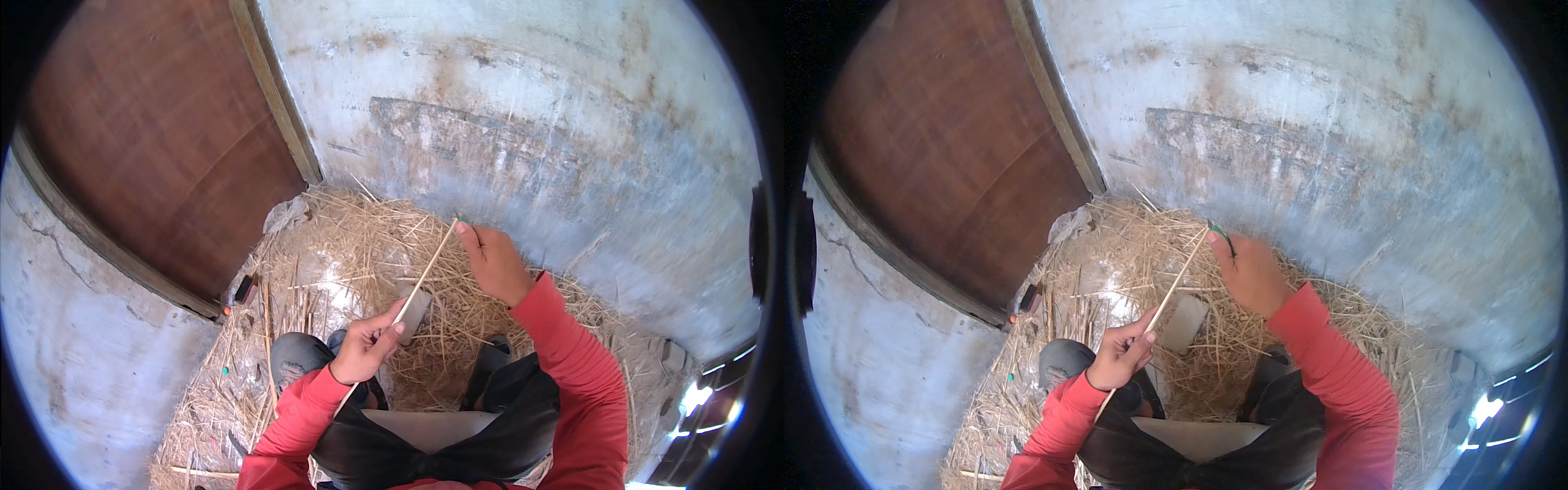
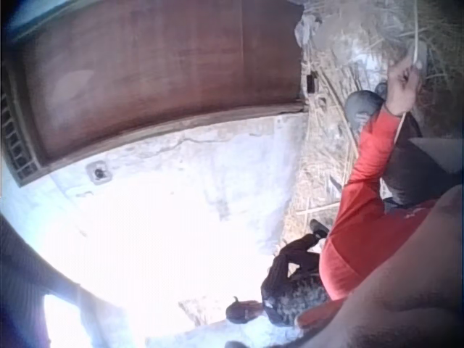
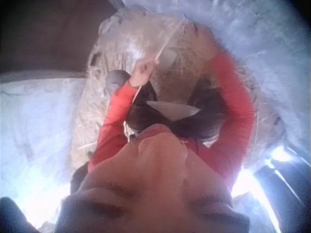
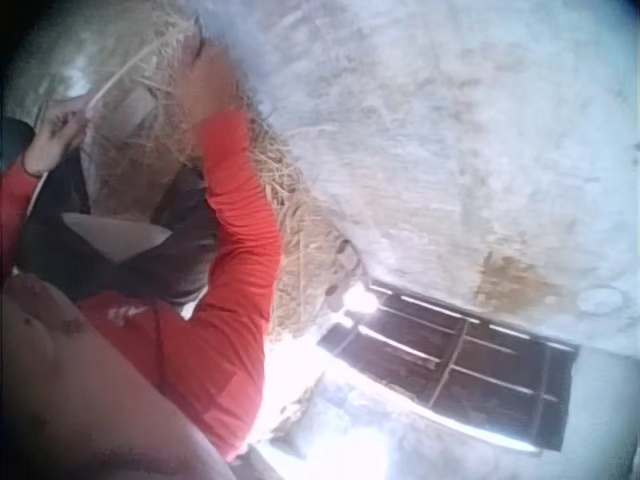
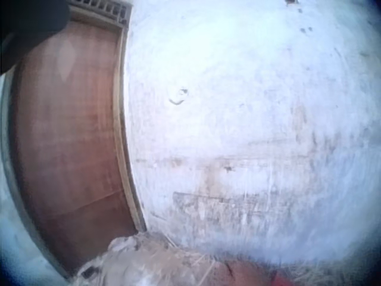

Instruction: The person uses a green-handled tool to peel and sharpen the end of a thin wooden stick by hand while sitting in a workspace.

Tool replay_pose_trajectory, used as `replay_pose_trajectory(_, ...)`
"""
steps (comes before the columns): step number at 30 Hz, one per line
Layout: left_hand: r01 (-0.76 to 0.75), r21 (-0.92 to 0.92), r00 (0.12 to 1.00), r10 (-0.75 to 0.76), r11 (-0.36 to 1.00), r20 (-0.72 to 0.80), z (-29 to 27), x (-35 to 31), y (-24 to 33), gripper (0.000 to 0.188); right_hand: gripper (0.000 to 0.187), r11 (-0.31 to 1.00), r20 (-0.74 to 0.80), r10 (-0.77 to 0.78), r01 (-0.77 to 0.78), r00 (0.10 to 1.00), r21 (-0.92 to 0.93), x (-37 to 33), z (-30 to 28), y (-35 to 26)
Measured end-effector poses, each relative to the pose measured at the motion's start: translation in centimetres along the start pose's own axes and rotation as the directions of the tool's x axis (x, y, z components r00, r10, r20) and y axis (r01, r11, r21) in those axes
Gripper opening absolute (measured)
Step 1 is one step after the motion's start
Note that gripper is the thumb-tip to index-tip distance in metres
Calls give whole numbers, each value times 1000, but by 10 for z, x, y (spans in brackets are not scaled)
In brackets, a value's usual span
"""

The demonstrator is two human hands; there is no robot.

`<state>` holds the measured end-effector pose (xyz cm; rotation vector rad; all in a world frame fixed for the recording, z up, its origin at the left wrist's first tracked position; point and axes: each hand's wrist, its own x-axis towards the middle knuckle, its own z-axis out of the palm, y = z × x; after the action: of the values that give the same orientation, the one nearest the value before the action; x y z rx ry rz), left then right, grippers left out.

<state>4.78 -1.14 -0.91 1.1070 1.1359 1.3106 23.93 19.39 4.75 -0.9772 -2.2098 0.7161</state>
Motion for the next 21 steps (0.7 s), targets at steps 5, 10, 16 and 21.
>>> replay_pose_trajectory(5,2,-64,999,-6,998,-51,-9,4,-1,48,54,1000,0,-16,16,1000,20,-12,-12,-22)
replay_pose_trajectory(10,-8,-39,999,7,999,-33,-4,7,-1,46,52,978,260,-154,185,953,-99,-47,35,-43)
replay_pose_trajectory(16,56,74,994,-49,996,-101,-14,1,-6,47,55,978,256,-99,142,961,-156,-27,41,-30)
replay_pose_trajectory(21,-4,151,999,11,989,-49,-14,-2,-7,47,65,959,82,37,-12,996,-285,-1,35,-13)
